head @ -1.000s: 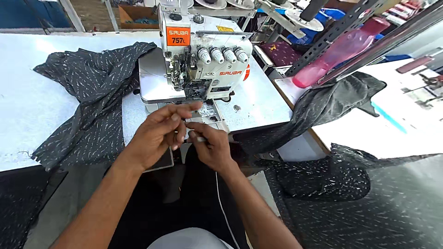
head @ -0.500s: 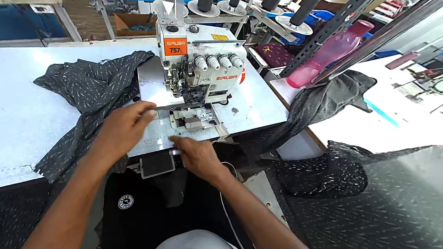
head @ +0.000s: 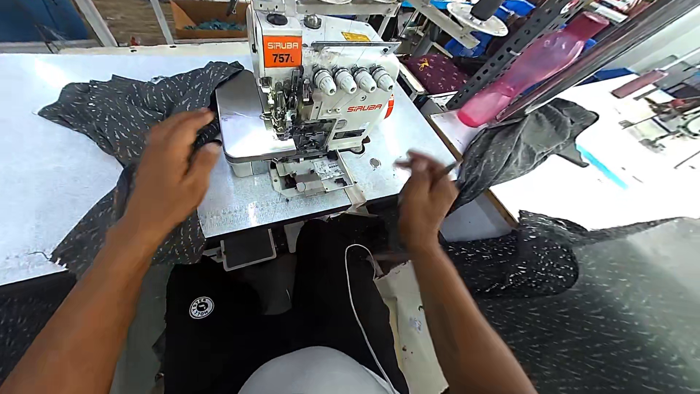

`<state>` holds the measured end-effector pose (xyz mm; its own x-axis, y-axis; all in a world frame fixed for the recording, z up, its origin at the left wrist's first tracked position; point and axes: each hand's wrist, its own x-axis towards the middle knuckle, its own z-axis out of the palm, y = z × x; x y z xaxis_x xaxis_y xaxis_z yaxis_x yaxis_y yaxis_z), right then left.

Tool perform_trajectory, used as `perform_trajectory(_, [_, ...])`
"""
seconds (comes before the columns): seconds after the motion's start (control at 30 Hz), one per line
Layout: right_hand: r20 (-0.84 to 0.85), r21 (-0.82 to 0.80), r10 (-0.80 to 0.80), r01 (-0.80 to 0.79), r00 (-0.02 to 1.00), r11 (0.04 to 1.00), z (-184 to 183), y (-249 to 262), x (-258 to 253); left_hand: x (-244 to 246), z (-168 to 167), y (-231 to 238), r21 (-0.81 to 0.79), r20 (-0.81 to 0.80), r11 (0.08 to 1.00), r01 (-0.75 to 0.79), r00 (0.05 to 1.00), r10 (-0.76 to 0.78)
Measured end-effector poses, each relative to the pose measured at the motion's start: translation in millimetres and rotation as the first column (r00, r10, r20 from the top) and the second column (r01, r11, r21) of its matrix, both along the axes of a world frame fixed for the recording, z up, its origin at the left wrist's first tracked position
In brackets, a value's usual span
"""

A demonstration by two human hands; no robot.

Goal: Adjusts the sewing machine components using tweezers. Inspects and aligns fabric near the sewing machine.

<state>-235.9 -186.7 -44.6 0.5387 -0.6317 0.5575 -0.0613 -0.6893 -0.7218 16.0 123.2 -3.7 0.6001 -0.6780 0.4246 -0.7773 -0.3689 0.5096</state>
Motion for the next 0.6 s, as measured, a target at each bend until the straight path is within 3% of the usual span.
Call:
perform_trajectory(0.1, [0.035,0.201,-0.062,0.054,0.997,0.978,30,-75,42,19,1,-54,0.165,0.089,0.977,0.138,0.984,-0.154])
perform_trajectory(0.2, [-0.085,0.234,0.032,-0.011,0.996,0.972,38,-128,80,29,-10,-73,0.282,0.113,0.952,0.120,0.981,-0.157])
perform_trajectory(0.4, [-0.317,0.248,0.276,-0.202,0.907,0.948,17,-173,130,20,-19,-77,0.236,0.162,0.969,-0.077,0.986,0.039])
perform_trajectory(0.6, [-0.392,0.218,0.117,-0.031,0.912,0.975,24,-172,161,25,-28,-79,0.098,0.183,0.995,-0.009,0.983,-0.009])
